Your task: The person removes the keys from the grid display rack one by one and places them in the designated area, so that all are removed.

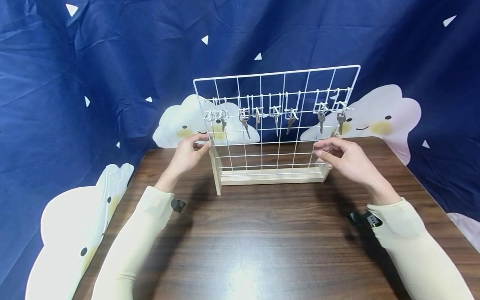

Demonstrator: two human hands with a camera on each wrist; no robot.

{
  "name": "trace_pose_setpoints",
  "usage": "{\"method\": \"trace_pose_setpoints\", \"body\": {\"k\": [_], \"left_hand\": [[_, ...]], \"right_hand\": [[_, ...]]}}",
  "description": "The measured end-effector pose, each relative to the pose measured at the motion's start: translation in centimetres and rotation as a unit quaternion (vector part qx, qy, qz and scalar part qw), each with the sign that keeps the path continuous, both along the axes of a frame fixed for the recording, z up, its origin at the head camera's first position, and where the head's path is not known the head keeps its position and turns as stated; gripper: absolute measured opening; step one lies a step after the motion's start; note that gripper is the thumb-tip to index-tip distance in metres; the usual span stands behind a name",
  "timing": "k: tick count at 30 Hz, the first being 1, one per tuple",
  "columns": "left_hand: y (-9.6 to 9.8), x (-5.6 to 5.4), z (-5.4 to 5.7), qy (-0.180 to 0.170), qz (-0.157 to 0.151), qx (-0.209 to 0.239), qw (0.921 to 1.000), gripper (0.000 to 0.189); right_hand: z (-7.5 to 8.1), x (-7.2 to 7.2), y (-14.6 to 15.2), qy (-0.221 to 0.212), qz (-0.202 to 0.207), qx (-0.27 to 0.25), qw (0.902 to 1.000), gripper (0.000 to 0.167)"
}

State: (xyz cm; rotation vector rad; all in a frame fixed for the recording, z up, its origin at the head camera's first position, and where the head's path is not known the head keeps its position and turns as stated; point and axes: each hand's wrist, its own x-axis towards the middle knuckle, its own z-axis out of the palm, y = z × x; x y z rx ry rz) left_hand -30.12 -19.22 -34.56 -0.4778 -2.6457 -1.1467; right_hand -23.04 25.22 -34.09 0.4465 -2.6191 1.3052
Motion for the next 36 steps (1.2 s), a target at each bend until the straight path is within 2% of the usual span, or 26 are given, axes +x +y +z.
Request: {"method": "trace_pose_setpoints", "body": {"k": [14,36], "left_hand": [[0.0,0.0,0.0,-0.002,0.0,0.004,1.0,0.034],[0.1,0.0,-0.2,-0.002,0.005,0.007,1.0,0.034]], "right_hand": [[0.0,0.0,-1.4,0.011,0.028,0.007,0.9995,0.025],[0.5,0.3,-4.1,-0.012,0.065,-0.053,0.9965,0.026]]}}
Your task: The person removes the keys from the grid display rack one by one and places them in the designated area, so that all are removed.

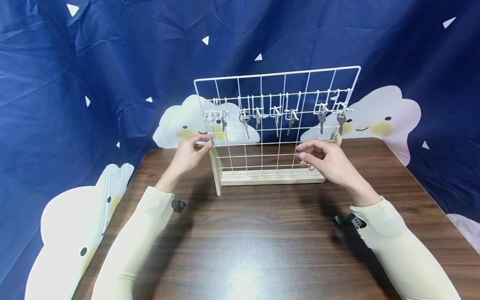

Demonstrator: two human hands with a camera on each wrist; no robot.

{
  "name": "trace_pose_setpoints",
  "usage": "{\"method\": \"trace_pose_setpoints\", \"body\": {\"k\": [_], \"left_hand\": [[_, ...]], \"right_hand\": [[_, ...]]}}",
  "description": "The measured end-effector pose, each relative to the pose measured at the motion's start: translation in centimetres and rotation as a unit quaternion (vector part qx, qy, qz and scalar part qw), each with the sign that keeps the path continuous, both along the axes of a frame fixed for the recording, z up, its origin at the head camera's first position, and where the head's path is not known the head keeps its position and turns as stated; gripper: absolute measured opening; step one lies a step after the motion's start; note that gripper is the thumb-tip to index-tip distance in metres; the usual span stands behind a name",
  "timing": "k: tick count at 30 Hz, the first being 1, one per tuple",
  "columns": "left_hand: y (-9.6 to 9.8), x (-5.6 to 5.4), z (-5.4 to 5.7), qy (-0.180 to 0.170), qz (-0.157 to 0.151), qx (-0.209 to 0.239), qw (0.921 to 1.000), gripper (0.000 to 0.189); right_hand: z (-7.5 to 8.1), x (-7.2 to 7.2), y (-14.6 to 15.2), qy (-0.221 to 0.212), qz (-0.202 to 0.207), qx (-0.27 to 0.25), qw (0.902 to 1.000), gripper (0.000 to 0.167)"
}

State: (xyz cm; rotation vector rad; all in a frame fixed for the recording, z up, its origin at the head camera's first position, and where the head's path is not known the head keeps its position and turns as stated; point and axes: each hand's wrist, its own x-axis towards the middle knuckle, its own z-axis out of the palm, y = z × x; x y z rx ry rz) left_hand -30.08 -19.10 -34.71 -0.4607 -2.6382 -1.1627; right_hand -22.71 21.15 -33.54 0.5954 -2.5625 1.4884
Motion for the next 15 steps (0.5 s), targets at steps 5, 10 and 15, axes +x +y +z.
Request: {"method": "trace_pose_setpoints", "body": {"k": [5,10,15], "left_hand": [[0.0,0.0,0.0,-0.004,0.003,-0.001,1.0,0.034],[0.1,0.1,0.1,-0.003,0.001,0.002,1.0,0.035],[0.2,0.3,0.1,-0.002,-0.002,0.011,0.9999,0.033]], "right_hand": [[0.1,0.1,-0.4,0.0,0.004,-0.003,1.0,0.024],[0.0,0.1,-0.9,-0.009,0.006,-0.006,0.9999,0.026],[-0.1,-0.1,-1.4,-0.01,0.005,-0.006,0.9999,0.025]]}}
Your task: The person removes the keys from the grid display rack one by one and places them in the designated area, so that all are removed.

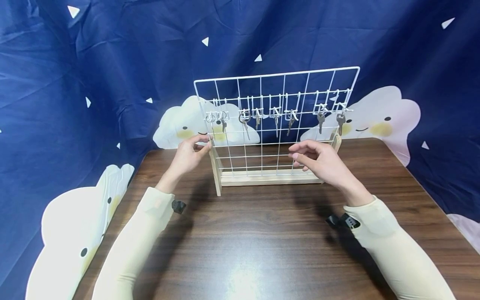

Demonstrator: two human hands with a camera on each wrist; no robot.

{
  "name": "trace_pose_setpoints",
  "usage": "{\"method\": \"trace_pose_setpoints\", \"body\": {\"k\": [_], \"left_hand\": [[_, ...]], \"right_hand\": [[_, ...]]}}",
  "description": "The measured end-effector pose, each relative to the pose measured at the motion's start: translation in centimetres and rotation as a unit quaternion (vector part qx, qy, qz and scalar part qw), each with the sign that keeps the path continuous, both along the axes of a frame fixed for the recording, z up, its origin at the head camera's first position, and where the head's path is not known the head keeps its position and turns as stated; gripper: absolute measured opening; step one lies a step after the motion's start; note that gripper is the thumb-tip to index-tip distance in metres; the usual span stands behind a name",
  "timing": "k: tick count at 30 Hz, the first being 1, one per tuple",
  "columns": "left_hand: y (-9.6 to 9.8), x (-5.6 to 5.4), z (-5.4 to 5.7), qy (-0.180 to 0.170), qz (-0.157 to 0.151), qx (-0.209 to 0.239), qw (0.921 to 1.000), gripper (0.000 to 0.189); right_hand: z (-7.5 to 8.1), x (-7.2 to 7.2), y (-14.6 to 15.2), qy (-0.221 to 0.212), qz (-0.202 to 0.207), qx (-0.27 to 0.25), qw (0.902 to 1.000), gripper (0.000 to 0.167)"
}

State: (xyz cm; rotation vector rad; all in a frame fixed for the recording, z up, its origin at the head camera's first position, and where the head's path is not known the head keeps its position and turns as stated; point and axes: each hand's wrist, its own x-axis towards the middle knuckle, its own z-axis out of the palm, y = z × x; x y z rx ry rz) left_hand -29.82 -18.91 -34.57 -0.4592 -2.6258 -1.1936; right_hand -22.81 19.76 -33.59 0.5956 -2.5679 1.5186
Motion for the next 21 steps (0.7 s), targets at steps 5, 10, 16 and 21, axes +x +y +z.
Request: {"method": "trace_pose_setpoints", "body": {"k": [5,10,16,21], "left_hand": [[0.0,0.0,-0.1,0.002,0.0,0.002,1.0,0.033],[0.1,0.1,0.0,0.006,0.0,0.008,1.0,0.033],[0.1,0.0,-0.1,0.006,0.001,0.007,1.0,0.031],[0.0,-0.1,-0.2,0.007,0.002,0.005,1.0,0.033]], "right_hand": [[0.0,-0.1,-0.6,-0.002,0.005,-0.006,1.0,0.023],[0.2,-0.2,-1.2,0.003,0.011,-0.007,0.9999,0.024],[0.3,-0.4,-1.9,0.018,0.021,-0.006,0.9996,0.025],[0.5,-0.5,-2.5,0.014,0.028,-0.008,0.9995,0.023]]}}
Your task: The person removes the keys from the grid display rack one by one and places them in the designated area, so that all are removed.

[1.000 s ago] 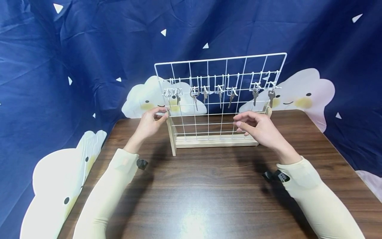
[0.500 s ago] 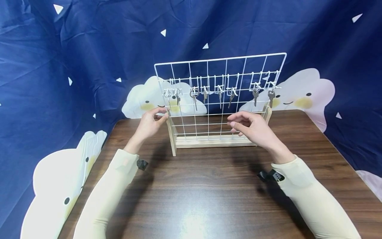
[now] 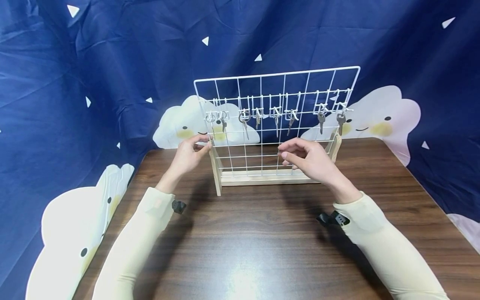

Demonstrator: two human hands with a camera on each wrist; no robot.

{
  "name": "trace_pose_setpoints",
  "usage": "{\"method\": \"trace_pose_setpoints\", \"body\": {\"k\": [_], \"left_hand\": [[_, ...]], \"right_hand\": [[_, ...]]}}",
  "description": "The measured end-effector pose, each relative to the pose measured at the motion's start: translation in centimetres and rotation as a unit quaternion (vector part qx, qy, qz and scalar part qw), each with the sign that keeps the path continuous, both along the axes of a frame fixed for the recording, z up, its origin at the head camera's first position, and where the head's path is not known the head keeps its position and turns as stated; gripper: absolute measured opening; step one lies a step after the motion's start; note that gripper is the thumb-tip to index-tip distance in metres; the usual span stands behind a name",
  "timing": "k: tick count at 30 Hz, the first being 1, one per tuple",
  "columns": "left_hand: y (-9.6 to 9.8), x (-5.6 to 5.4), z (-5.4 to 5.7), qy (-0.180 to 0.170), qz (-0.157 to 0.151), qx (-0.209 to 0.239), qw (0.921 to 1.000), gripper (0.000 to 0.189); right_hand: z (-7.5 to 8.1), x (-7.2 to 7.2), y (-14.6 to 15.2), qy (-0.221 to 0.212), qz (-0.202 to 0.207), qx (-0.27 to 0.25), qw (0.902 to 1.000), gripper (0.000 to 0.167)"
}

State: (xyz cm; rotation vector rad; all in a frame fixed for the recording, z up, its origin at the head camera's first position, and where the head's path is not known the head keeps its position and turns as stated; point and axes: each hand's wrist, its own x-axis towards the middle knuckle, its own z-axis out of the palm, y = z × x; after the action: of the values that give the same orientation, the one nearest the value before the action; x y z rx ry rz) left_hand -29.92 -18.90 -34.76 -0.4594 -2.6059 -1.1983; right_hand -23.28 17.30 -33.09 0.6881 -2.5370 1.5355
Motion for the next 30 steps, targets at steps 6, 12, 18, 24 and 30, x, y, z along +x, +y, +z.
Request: {"method": "trace_pose_setpoints", "body": {"k": [6,12,18,24,30], "left_hand": [[0.1,0.1,0.1,0.001,0.0,0.004,1.0,0.033],[0.2,0.1,0.0,0.002,-0.002,0.007,1.0,0.032],[0.1,0.1,0.1,-0.003,0.0,0.006,1.0,0.033],[0.1,0.2,0.1,-0.004,-0.001,0.007,1.0,0.032],[0.1,0.2,0.2,-0.001,0.0,0.005,1.0,0.033]], "right_hand": [[0.2,-0.1,-0.8,0.0,0.006,-0.005,1.0,0.024],[0.5,-0.2,-1.7,-0.008,0.008,0.0,0.9999,0.024],[0.9,-0.4,-2.6,-0.017,0.004,-0.004,0.9998,0.024],[1.3,-0.4,-3.3,-0.02,0.001,-0.008,0.9998,0.023],[1.3,-0.5,-4.1,-0.024,0.01,-0.024,0.9994,0.023]]}}
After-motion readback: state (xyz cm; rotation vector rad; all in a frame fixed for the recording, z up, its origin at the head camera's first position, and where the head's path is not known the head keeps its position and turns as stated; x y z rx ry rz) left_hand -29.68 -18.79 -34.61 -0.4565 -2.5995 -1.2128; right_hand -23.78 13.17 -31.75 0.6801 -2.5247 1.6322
